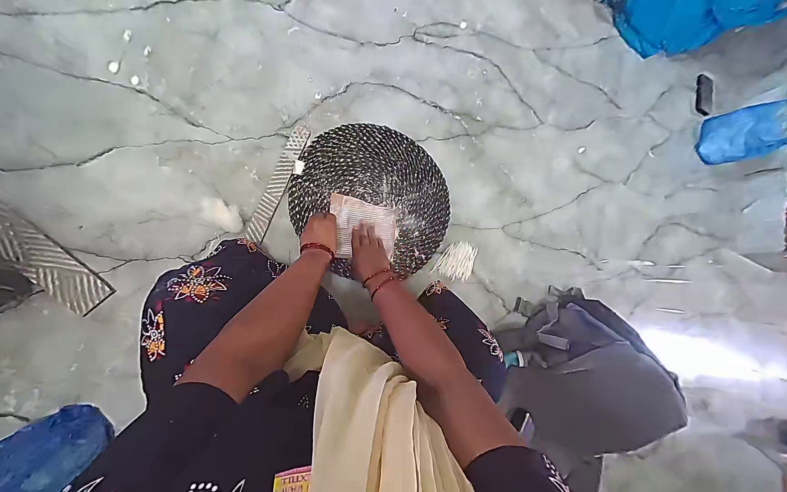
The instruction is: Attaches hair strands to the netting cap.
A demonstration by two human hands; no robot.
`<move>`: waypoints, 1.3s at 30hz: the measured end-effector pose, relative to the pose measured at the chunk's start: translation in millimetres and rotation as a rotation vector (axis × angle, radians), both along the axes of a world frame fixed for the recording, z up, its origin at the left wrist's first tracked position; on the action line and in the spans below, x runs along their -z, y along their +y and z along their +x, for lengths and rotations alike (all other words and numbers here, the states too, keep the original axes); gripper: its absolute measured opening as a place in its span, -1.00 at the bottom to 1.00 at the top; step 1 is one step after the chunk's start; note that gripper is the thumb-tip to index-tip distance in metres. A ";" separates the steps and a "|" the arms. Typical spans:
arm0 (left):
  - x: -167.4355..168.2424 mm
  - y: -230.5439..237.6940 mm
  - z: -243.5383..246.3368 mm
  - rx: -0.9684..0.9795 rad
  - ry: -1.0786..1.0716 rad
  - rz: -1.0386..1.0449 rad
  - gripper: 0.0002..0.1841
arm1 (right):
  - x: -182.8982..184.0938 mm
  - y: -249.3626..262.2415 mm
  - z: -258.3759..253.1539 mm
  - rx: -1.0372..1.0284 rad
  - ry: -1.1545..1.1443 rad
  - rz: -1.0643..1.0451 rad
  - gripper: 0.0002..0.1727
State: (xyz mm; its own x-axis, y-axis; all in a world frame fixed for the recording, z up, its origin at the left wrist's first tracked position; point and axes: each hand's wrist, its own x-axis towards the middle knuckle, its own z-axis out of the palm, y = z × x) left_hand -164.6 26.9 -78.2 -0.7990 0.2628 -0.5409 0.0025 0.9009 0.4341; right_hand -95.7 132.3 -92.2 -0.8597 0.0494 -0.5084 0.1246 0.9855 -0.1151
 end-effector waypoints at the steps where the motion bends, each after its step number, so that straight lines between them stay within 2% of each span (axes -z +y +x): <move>1: 1.1 1.1 -0.1 -0.005 0.012 0.000 -0.57 | 2.2 -5.3 4.4 0.011 0.034 0.017 -0.30; 3: 4.0 2.0 0.4 0.011 0.031 0.002 -0.58 | -0.6 -16.7 4.3 0.059 0.018 0.062 -0.37; 5: 5.0 -1.3 1.2 0.028 0.034 0.006 -0.59 | -12.6 -19.7 -3.2 0.092 0.013 0.048 -0.27; 9: 1.2 -4.8 1.1 0.019 0.023 0.029 -0.53 | -34.7 -2.2 -22.1 0.045 -0.097 0.023 0.26; 11: 2.0 -2.3 -2.0 0.003 0.031 0.032 -0.54 | -29.5 4.4 -29.9 0.013 -0.158 0.042 0.39; 12: 2.1 -1.3 -2.8 -0.003 0.031 0.030 -0.54 | -24.6 4.6 -30.0 -0.001 -0.170 0.051 0.34; 17: 4.3 -0.5 -1.0 -0.036 -0.007 -0.003 -0.50 | 7.5 -4.4 3.6 -0.042 0.009 0.037 -0.23; 19: -0.1 -2.3 11.3 -0.017 -0.057 -0.035 -0.52 | 19.4 -15.5 26.3 -0.003 0.091 0.001 -0.34; 20: -5.8 -0.7 11.5 -0.004 -0.066 -0.054 -0.54 | 11.6 -21.3 23.8 0.059 0.096 -0.006 -0.37; 22: -21.9 0.4 6.6 0.010 -0.060 -0.060 -0.54 | -14.4 -28.0 7.3 0.175 0.065 -0.027 -0.36; 23: -24.6 -1.1 5.4 -0.004 -0.045 -0.046 -0.54 | -25.0 -27.8 -0.3 0.190 0.046 -0.032 -0.28; 25: -20.8 -5.0 2.5 -0.029 -0.040 -0.012 -0.53 | -39.7 -24.3 -11.6 0.169 -0.017 -0.046 0.06; 27: -15.2 -3.7 1.1 -0.035 -0.018 -0.009 -0.51 | -47.0 -17.3 -19.6 0.110 -0.076 -0.043 0.22; 28: -12.9 -2.2 0.0 -0.039 -0.009 -0.014 -0.51 | -45.2 -14.7 -23.0 0.081 -0.098 -0.043 0.21; 30: -6.3 0.8 -0.6 -0.033 -0.010 -0.039 -0.51 | -33.3 -13.6 -21.3 0.049 -0.115 -0.044 0.05; 35: -4.6 0.7 1.8 0.024 -0.010 -0.130 -0.46 | -4.8 -28.0 6.9 0.101 -0.028 -0.057 -0.25; 37: -4.4 4.2 4.4 0.025 -0.009 -0.138 -0.48 | -6.9 -32.9 12.7 0.171 -0.024 -0.047 -0.38; 39: -6.7 1.9 4.8 0.011 -0.014 -0.115 -0.55 | -17.2 -36.9 7.9 0.191 0.005 -0.062 -0.39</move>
